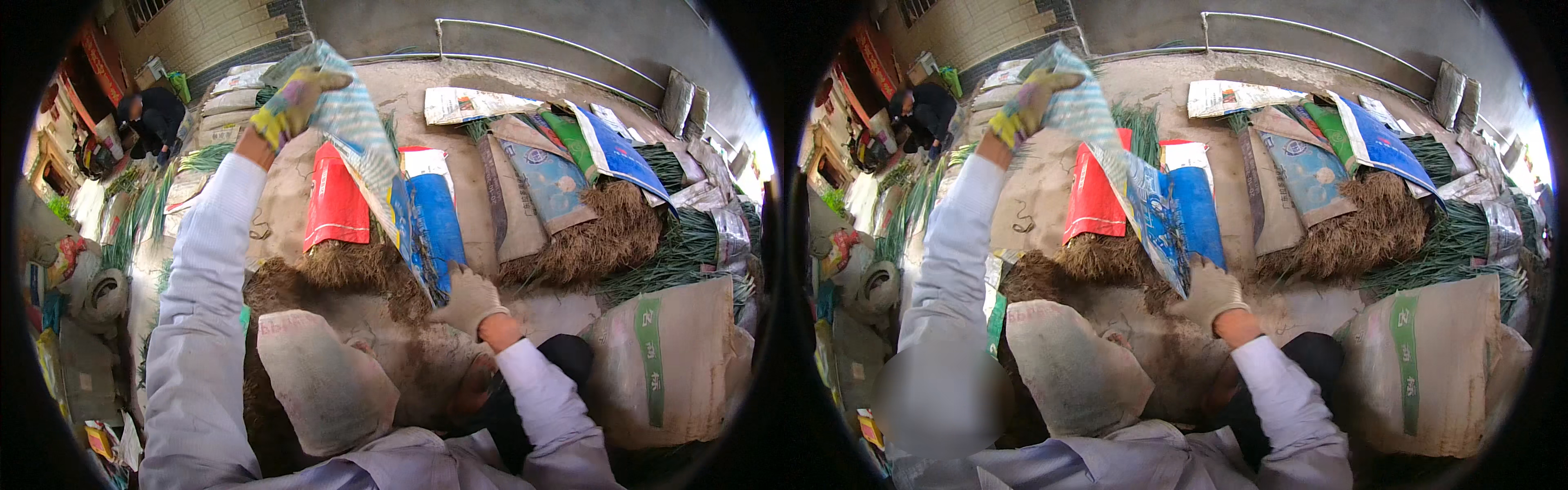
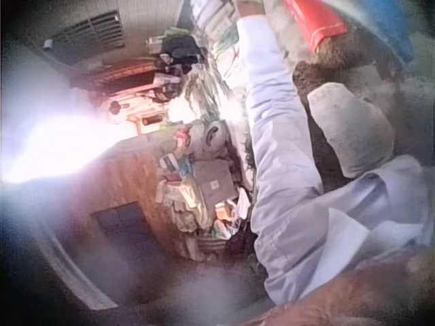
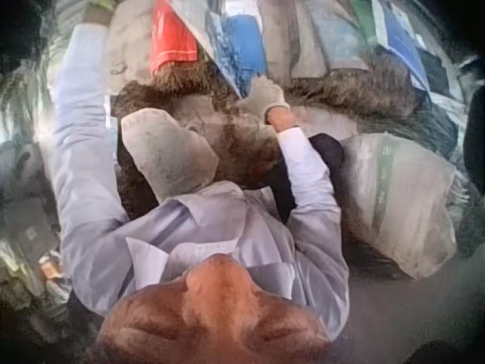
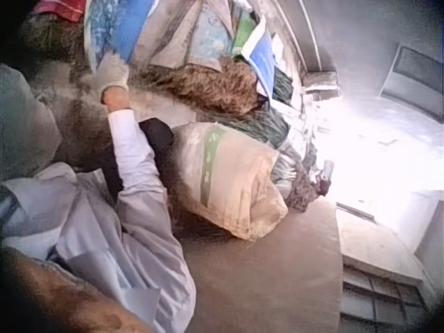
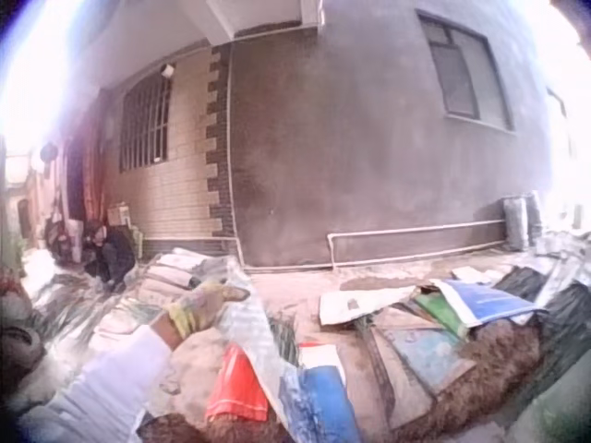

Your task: The person sits on the floor and sorts green onions by hand, removing soil and roots, then arranging them into neat bundles. The person moves aside sacks and packaging to access the onions and continues bundling them throughout the clip.

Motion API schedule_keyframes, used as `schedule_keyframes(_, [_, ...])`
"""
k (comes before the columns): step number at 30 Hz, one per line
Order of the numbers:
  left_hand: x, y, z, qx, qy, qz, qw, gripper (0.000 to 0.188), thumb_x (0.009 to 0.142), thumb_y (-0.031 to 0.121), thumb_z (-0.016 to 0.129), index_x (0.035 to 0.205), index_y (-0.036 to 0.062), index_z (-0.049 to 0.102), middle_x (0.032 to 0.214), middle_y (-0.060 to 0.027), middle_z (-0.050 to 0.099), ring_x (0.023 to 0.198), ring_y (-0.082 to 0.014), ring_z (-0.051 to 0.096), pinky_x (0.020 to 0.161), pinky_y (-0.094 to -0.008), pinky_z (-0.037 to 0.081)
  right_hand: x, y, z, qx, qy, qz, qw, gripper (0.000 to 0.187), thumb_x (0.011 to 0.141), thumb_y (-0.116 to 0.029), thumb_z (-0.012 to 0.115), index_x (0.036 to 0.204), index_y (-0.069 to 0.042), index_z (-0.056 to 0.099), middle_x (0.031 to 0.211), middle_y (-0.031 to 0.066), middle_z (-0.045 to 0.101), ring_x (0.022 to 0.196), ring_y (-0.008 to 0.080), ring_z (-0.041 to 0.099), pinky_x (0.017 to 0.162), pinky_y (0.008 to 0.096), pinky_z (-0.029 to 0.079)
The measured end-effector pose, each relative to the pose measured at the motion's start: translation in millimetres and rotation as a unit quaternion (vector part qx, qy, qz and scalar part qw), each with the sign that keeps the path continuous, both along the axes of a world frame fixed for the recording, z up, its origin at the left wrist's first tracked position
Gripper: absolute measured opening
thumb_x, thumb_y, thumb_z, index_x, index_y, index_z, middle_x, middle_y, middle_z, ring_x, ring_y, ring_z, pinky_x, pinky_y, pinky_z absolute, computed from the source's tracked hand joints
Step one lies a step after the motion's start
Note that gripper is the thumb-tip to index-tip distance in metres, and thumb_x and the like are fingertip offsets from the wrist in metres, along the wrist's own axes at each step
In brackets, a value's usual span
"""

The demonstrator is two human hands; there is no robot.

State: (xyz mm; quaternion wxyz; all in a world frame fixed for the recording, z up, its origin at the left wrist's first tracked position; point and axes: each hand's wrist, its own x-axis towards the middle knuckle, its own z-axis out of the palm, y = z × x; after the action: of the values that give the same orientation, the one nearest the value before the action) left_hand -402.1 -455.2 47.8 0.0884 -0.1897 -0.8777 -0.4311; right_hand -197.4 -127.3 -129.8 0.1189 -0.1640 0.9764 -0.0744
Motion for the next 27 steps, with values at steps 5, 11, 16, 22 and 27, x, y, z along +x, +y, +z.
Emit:
schedule_keyframes(5, [14.3,35.7,22.6,-0.079,0.144,-0.052,0.985,0.024,0.089,0.013,0.059,0.109,0.0025,0.067,0.098,-0.0089,0.07,0.088,-0.0201,0.069,0.083,-0.0309,0.055,12.2,-49.5,-58.6,-0.083,-0.04,-0.056,0.994,0.09,0.068,-0.05,0.074,0.137,-0.004,0.041,0.121,0.0193,0.056,0.112,0.0332,0.056,0.094,0.0415,0.045])
schedule_keyframes(11, [26.2,25.5,101.1,0.352,-0.138,-0.118,0.918,0.028,0.087,0.024,0.067,0.103,0.0007,0.064,0.096,-0.0107,0.07,0.083,-0.0207,0.07,0.077,-0.0332,0.059,44.2,-68.0,-144.0,-0.281,0.091,-0.151,0.943,0.047,0.074,-0.043,0.067,0.107,-0.009,0.068,0.112,0.0155,0.062,0.1,0.0346,0.059,0.086,0.0455,0.048])
schedule_keyframes(16, [17.2,-10.7,104.8,0.233,-0.075,0.016,0.969,0.029,0.087,0.026,0.068,0.104,0.0027,0.064,0.093,-0.0103,0.069,0.076,-0.0189,0.068,0.068,-0.0307,0.059,27.4,-52.4,-162.0,-0.236,0.116,-0.168,0.95,0.024,0.078,-0.028,0.061,0.087,-0.008,0.07,0.084,0.0162,0.065,0.076,0.0365,0.064,0.07,0.0471,0.051])
schedule_keyframes(22, [25.3,-77.6,109.0,0.361,-0.097,0.144,0.916,0.023,0.083,0.026,0.07,0.099,0.0087,0.067,0.085,-0.0053,0.066,0.068,-0.0159,0.061,0.058,-0.0269,0.053,-28.3,20.5,-115.6,-0.235,0.126,-0.26,0.928,0.031,0.087,-0.032,0.059,0.089,-0.003,0.069,0.088,0.0192,0.067,0.08,0.0383,0.065,0.075,0.0466,0.051])
schedule_keyframes(27, [42.3,-132.6,107.9,0.401,-0.035,0.238,0.884,0.019,0.084,0.028,0.068,0.09,0.0102,0.067,0.071,-0.0041,0.064,0.051,-0.0175,0.056,0.048,-0.0296,0.049,-64.7,64.4,-23.6,-0.169,0.157,-0.215,0.949,0.039,0.083,-0.04,0.062,0.091,-0.003,0.071,0.086,0.0218,0.067,0.081,0.039,0.065,0.073,0.045,0.051])
